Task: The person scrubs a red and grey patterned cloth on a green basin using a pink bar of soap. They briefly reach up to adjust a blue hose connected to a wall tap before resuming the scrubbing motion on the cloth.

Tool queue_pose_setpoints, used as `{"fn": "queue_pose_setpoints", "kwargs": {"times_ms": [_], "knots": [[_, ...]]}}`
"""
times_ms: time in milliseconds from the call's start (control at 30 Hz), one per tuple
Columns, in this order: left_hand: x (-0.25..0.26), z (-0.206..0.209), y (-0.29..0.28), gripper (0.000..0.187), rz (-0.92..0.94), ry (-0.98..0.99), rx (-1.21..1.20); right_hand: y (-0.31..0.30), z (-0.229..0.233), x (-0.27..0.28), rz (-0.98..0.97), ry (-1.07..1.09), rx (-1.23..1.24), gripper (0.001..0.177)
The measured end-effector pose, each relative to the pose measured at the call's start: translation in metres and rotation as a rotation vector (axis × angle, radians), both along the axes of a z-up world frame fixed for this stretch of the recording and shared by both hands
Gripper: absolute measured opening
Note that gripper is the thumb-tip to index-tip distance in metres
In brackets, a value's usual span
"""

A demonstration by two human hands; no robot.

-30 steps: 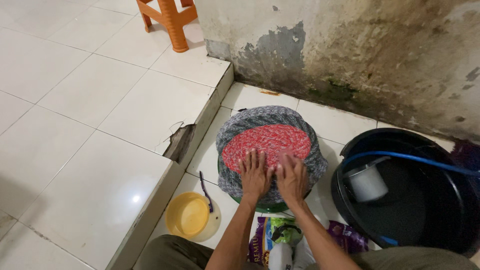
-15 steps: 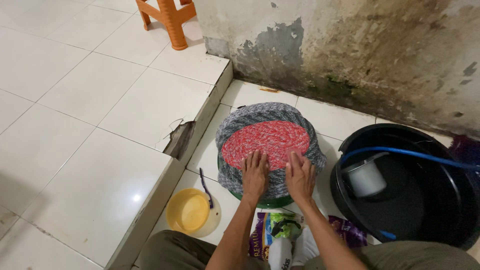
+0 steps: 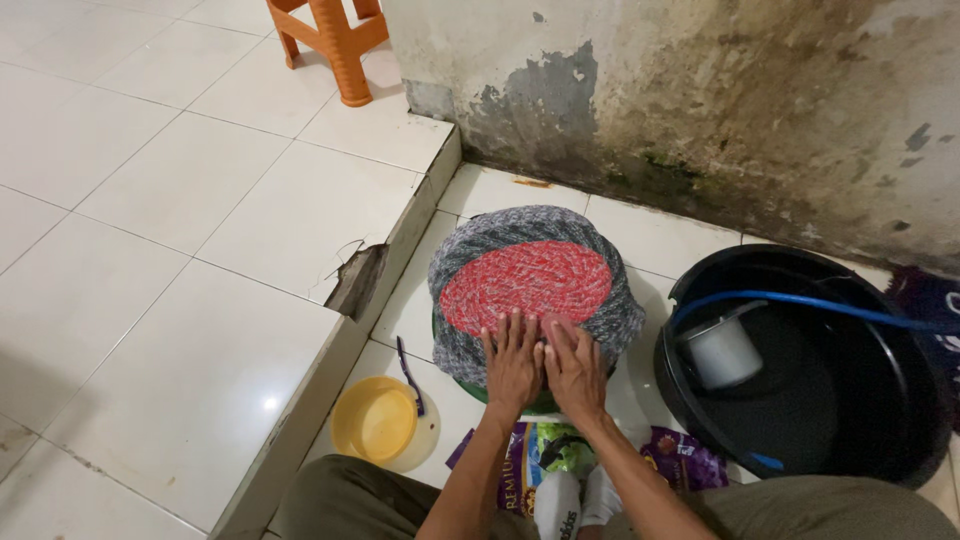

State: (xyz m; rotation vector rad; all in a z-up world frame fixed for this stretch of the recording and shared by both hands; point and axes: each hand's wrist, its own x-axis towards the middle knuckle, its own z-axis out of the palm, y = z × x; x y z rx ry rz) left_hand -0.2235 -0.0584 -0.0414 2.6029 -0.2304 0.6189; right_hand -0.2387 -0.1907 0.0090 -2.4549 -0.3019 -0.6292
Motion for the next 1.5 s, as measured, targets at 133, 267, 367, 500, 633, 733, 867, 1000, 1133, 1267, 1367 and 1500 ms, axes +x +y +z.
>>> {"fn": "queue_pose_setpoints", "kwargs": {"times_ms": [133,267,367,500,633,733,867,1000,1133,1267,1367,1500], "knots": [[-0.002,0.005,0.002,0.055,0.000,0.065,0.017,-0.018,-0.006,0.004,-0.062,-0.049,-0.059,0.046],[-0.003,0.005,0.002,0.054,-0.006,0.062,0.003,-0.037,-0.011,0.008,-0.122,-0.041,-0.055,0.047],[-0.002,0.005,0.003,0.054,-0.012,0.100,-0.003,-0.035,-0.011,0.006,-0.169,-0.036,-0.035,0.046],[-0.004,0.004,-0.004,0.057,0.010,0.053,0.023,-0.017,-0.009,0.000,-0.160,0.005,-0.008,0.049],[-0.013,0.003,0.003,0.055,-0.051,-0.023,0.085,0.003,-0.006,-0.016,-0.045,-0.036,0.033,0.047],[-0.017,0.008,0.006,0.054,-0.083,0.050,0.029,0.005,-0.004,-0.021,-0.047,-0.023,-0.008,0.049],[-0.019,0.022,0.006,0.055,-0.083,0.073,0.023,-0.010,-0.003,-0.015,-0.071,-0.039,-0.035,0.048],[-0.027,0.056,0.013,0.078,-0.194,0.158,0.032,-0.027,-0.007,-0.008,-0.112,-0.029,-0.040,0.047],[-0.034,0.073,0.017,0.106,-0.209,0.426,0.298,-0.027,-0.011,-0.005,-0.150,-0.030,-0.001,0.050],[-0.028,0.036,0.014,0.099,-0.136,0.182,0.456,-0.014,-0.015,-0.014,-0.113,-0.032,0.034,0.050],[-0.024,0.013,0.013,0.090,-0.121,-0.027,0.351,-0.002,-0.015,-0.025,-0.051,-0.078,-0.004,0.049],[-0.027,0.021,0.016,0.096,-0.217,0.190,0.184,-0.007,-0.009,-0.027,-0.046,-0.064,-0.019,0.049]]}}
